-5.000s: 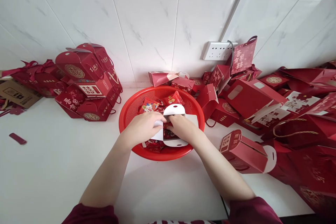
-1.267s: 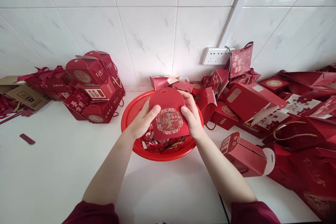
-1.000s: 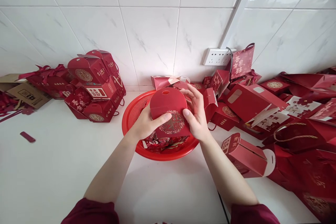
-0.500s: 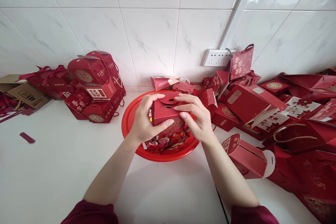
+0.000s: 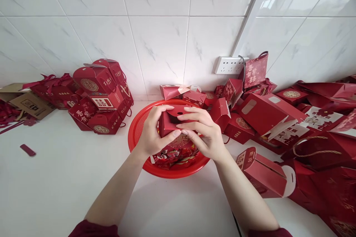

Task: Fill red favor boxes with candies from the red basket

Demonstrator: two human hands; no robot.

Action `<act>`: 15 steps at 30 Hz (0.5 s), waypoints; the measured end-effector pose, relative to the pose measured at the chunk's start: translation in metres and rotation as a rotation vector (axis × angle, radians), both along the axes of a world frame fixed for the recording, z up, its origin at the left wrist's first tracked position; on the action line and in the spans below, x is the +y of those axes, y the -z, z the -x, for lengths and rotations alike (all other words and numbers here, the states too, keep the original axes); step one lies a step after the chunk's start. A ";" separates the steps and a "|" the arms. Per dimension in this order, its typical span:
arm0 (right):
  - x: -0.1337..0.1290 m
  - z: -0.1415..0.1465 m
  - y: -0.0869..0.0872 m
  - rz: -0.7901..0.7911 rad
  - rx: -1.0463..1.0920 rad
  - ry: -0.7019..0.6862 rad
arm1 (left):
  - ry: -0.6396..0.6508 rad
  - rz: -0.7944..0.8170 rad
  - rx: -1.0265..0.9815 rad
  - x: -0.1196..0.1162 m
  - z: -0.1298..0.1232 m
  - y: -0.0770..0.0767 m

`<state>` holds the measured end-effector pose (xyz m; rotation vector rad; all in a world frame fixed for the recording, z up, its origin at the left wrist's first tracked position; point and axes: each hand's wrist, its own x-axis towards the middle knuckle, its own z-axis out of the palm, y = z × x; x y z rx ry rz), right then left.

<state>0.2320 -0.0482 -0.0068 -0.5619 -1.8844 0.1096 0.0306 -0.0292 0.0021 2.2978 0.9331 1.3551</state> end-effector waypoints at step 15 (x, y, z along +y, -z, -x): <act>-0.006 0.001 -0.005 0.044 0.013 -0.025 | -0.008 -0.011 0.023 0.005 0.001 0.005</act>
